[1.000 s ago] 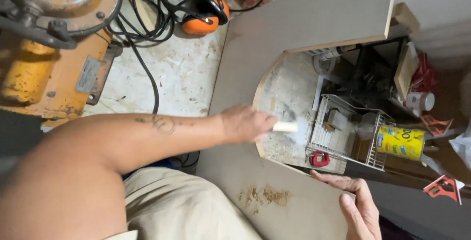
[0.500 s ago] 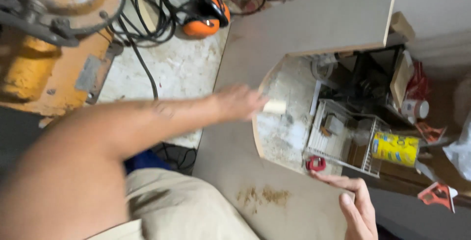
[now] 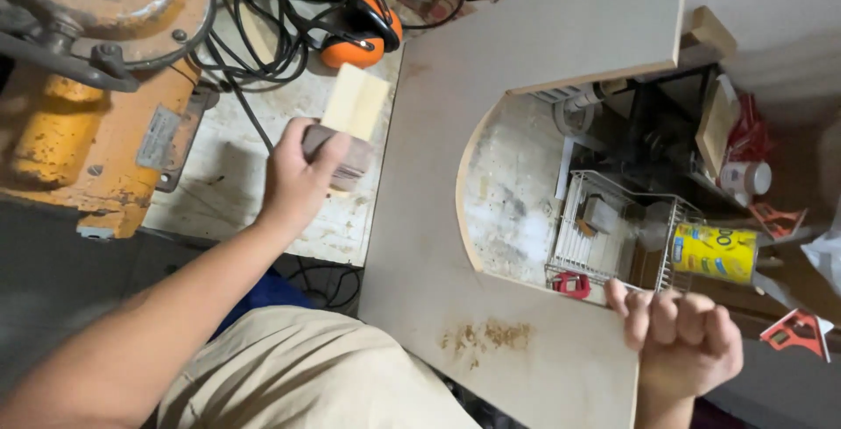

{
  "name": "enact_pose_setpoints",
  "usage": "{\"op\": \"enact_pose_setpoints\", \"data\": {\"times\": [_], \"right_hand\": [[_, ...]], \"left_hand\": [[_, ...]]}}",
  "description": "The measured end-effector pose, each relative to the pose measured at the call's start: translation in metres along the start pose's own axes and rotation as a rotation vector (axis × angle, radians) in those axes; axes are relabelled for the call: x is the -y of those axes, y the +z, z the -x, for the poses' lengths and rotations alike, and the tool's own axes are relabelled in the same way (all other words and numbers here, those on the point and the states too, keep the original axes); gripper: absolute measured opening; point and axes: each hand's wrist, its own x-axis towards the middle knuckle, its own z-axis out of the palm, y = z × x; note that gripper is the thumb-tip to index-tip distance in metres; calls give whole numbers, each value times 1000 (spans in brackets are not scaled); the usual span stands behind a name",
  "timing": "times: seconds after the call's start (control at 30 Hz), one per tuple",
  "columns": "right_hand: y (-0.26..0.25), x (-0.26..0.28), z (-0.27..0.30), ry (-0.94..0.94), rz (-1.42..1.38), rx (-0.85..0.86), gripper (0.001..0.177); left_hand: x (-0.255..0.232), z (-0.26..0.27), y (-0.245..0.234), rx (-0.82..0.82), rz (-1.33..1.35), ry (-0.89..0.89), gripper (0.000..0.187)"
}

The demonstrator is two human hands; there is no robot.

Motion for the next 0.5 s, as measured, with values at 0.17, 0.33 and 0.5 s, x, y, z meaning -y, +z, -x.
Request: {"op": "enact_pose_setpoints", "data": {"times": [0.17, 0.33, 0.5], "right_hand": [[-5, -5, -14, 38, -95, 113, 46], [53, -22, -16, -4, -100, 152, 45], [17, -23, -33, -34, -228, 281, 53]], "left_hand": [[21, 14, -2, -19, 59, -23, 48], [35, 33, 15, 32, 44, -146, 45], [47, 54, 1, 39, 66, -186, 53]]}}
